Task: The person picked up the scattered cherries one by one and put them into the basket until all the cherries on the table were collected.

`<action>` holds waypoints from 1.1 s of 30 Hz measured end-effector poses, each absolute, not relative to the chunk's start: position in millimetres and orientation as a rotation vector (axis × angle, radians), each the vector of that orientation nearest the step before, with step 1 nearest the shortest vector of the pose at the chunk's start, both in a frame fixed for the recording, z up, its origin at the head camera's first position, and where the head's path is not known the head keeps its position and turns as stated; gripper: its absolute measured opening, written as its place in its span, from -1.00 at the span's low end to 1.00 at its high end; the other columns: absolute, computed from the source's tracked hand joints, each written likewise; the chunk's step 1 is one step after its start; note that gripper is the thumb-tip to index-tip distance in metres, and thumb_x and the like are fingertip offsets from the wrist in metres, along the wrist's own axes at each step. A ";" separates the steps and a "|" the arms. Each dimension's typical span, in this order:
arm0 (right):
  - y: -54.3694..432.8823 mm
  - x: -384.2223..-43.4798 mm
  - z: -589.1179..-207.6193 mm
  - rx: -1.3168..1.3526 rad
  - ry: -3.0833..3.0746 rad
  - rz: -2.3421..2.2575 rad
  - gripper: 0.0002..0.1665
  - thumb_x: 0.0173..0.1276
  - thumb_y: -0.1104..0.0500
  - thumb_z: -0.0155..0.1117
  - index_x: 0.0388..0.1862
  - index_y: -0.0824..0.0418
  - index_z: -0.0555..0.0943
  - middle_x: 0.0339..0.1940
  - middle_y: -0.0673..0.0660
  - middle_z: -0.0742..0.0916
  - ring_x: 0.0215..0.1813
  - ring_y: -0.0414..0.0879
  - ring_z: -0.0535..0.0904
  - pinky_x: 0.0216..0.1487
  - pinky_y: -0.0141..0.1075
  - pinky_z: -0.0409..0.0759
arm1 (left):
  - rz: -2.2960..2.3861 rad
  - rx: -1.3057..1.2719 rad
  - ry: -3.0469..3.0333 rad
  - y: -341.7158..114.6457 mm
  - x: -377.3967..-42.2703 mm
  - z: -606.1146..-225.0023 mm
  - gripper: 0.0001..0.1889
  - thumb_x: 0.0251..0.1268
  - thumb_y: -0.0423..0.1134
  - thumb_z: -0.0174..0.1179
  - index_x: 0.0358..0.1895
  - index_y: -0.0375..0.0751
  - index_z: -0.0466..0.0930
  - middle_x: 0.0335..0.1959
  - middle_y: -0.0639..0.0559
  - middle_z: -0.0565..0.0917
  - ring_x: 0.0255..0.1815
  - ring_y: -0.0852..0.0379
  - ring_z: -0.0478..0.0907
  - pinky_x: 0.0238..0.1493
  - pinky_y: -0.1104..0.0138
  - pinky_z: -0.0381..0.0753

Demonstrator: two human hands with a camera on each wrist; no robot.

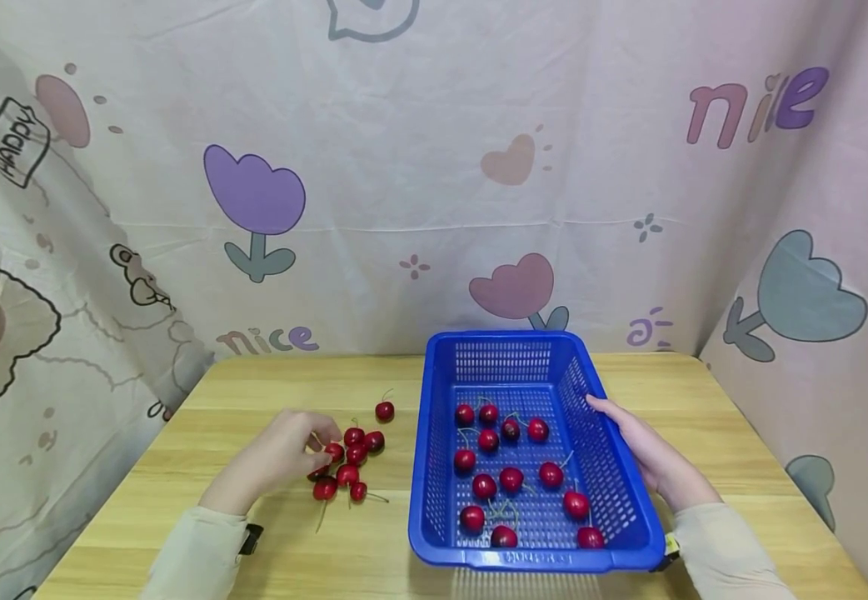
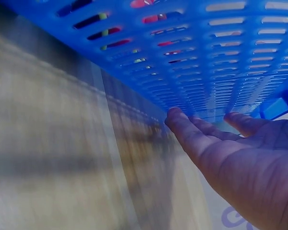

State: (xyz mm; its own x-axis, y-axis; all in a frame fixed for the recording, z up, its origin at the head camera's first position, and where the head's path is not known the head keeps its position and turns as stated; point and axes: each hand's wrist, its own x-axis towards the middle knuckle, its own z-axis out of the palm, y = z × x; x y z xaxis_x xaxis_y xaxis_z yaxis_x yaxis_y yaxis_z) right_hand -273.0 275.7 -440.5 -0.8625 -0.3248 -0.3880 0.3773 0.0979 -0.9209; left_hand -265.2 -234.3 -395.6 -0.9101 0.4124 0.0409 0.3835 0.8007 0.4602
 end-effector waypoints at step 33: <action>275.9 -273.9 -441.4 0.079 1.915 -1.811 0.06 0.69 -0.42 -0.22 0.81 0.08 -0.34 0.62 0.49 0.33 0.28 0.09 0.69 0.31 0.18 0.72 | 0.631 0.395 3.134 -247.8 -256.8 -441.8 -0.72 -0.01 -0.51 0.57 -0.22 -0.16 0.80 -0.31 0.01 0.77 -0.26 0.09 0.67 -0.17 0.12 0.74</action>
State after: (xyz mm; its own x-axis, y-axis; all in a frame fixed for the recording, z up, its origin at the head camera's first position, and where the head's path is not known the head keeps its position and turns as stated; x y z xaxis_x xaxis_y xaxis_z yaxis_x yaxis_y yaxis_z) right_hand -273.9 275.9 -441.4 -0.8738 -0.2911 -0.3895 0.3726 0.1137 -0.9210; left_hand -256.8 -247.8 -441.8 -0.9668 0.2226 0.1252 0.2537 0.8934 0.3708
